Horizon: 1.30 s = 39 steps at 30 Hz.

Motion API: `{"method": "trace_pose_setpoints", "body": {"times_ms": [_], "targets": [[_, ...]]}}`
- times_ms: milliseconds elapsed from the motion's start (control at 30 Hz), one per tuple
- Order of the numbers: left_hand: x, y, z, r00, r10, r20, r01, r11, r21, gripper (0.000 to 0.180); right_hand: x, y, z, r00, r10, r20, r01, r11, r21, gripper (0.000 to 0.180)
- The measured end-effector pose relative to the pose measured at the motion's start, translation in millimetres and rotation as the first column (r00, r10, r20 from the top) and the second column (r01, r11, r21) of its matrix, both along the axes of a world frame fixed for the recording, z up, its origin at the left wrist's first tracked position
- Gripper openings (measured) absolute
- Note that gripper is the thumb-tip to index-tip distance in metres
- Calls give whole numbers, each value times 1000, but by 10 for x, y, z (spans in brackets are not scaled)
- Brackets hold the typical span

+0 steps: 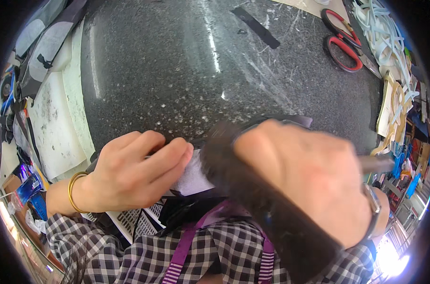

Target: Using a hammer and marking tool to prepare and align leather components for shoe assembly.

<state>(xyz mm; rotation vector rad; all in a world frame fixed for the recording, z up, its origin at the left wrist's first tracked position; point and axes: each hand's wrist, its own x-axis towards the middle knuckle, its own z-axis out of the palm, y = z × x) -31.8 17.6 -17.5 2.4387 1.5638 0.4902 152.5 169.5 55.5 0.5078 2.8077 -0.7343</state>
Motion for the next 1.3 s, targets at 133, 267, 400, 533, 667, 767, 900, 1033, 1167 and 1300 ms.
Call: {"method": "trace_pose_setpoints", "body": {"times_ms": [133, 267, 400, 533, 667, 767, 900, 1033, 1167, 1300], "targets": [[-144, -25, -39, 997, 0, 75, 5, 997, -72, 22, -58, -162, -47, 999, 48, -27, -45, 995, 89, 20], [-249, -108, -30, 975, 31, 221, 5, 987, -160, 24, -158, -177, -2, 999, -16, -28, 16, 1000, 4, 20], [-190, -351, -43, 994, 85, 75, -78, 993, -84, 24, -278, -355, 9, 992, 103, 74, -104, 994, 22, 23], [-323, -388, -88, 977, 106, 183, -93, 992, -82, 24, -310, -299, 0, 993, 121, 6, -121, 991, 63, 22], [-159, -471, -45, 998, 66, 16, -67, 998, 15, 28, -411, -427, -1, 972, 225, -73, -212, 966, 146, 23], [-142, -620, -55, 987, 127, -96, -128, 992, -4, 23, -402, -491, -147, 952, 295, -82, -294, 955, 18, 20], [5, -419, -187, 889, 243, 388, -150, 955, -255, 21, -138, -135, 98, 981, 156, -118, -165, 983, -75, 14], [263, 174, -221, 969, 90, 231, -78, 995, -59, 17, 109, -50, 248, 999, -51, -11, 52, 979, 197, 12], [138, 381, -272, 970, 38, 241, -51, 997, 50, 17, 243, 53, 100, 997, -68, 44, 62, 990, 129, 14], [129, 330, -265, 997, -72, 19, 68, 983, 173, 21, 240, 146, 7, 979, -191, -74, 185, 979, -80, 13]]}}
